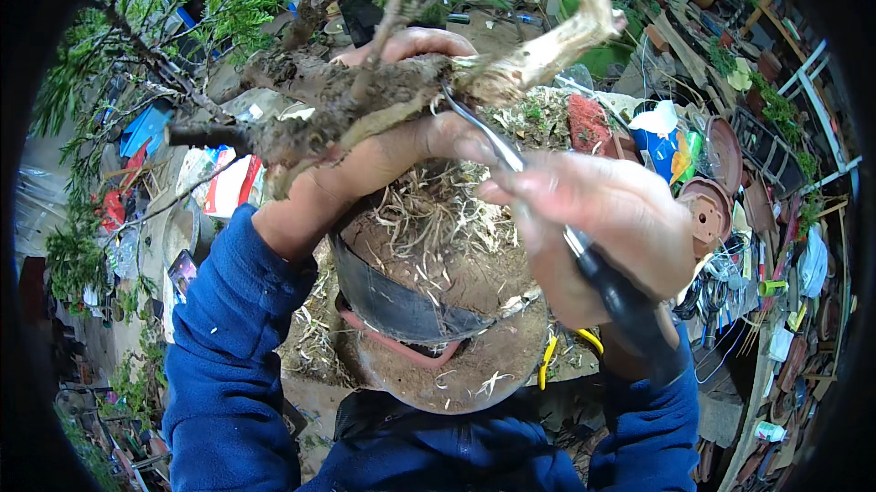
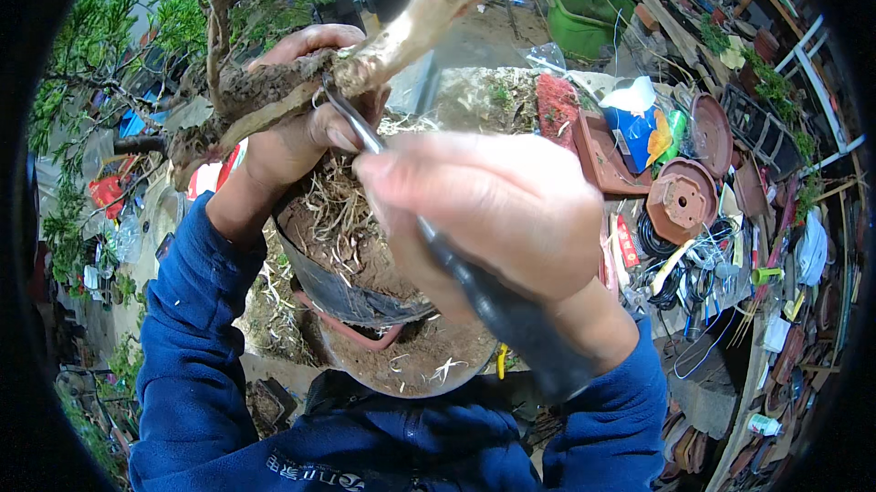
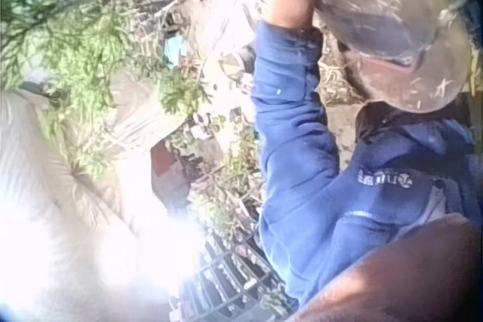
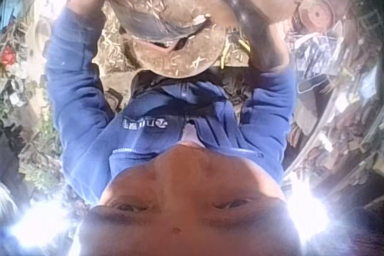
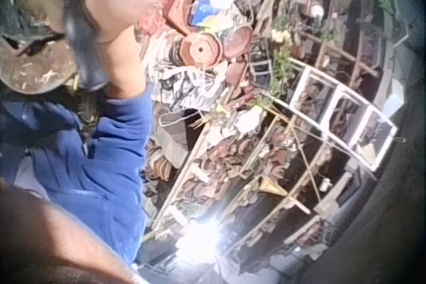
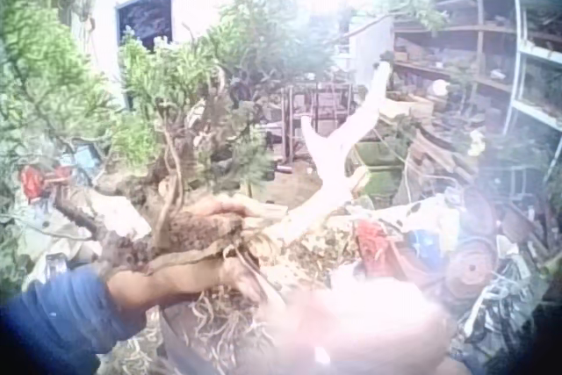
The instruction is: The person trims a bonsai tree using pruning shears and a carving tool. They remove small branches and deadwood from the trunk and branches, then use a carving tool to refine the trunk's surface.
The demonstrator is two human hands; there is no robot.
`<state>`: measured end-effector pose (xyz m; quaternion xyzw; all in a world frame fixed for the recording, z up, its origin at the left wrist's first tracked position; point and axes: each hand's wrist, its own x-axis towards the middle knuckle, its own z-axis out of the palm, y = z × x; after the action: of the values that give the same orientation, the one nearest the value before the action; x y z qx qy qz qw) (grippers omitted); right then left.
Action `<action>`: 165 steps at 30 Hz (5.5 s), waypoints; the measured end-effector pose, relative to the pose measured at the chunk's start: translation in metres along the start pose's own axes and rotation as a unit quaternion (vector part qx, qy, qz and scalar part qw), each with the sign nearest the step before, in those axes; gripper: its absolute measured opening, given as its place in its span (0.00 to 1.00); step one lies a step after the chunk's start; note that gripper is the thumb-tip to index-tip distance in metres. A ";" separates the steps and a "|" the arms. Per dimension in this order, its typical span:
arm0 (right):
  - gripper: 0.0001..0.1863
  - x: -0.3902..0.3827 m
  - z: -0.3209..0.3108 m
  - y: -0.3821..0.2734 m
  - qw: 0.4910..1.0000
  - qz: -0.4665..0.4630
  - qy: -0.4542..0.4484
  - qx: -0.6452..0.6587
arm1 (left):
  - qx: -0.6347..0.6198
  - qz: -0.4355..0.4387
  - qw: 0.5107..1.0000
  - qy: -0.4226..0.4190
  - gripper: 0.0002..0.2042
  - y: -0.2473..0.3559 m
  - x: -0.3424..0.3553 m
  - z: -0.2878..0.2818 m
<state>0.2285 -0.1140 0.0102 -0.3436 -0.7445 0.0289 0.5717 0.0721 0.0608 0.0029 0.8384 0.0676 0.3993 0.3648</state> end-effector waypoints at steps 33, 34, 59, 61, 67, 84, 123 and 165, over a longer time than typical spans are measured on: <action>0.12 -0.019 0.014 0.017 0.984 -0.029 0.151 0.087 | -0.082 -0.059 0.994 0.032 0.45 0.006 -0.001 0.009; 0.11 -0.021 0.010 0.014 0.993 -0.045 0.111 0.002 | -0.088 -0.064 0.994 0.021 0.45 0.006 0.000 0.008; 0.11 -0.037 0.020 0.024 0.829 0.191 0.228 0.473 | -0.125 -0.068 0.990 0.018 0.47 0.015 0.000 0.012; 0.11 -0.036 0.021 0.025 0.821 0.195 0.225 0.487 | -0.117 -0.068 0.991 0.019 0.47 0.015 -0.001 0.012; 0.10 -0.036 0.023 0.022 0.813 0.223 0.246 0.479 | -0.107 -0.098 0.989 0.023 0.46 0.016 -0.001 0.011; 0.11 -0.023 0.004 0.003 0.980 -0.114 0.012 -0.164 | -0.168 -0.171 0.970 -0.041 0.43 0.023 0.001 0.001; 0.09 -0.020 0.003 0.058 0.923 0.032 0.141 0.356 | -0.055 -0.087 0.995 0.006 0.47 0.007 -0.002 0.006; 0.17 -0.017 -0.003 0.022 0.966 -0.177 0.014 -0.186 | -0.126 -0.031 0.992 -0.010 0.39 -0.002 0.000 0.007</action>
<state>0.2436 -0.1071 -0.0125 -0.3069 -0.7778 -0.2170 0.5037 0.0780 0.0584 -0.0013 0.7874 0.0391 0.3846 0.4801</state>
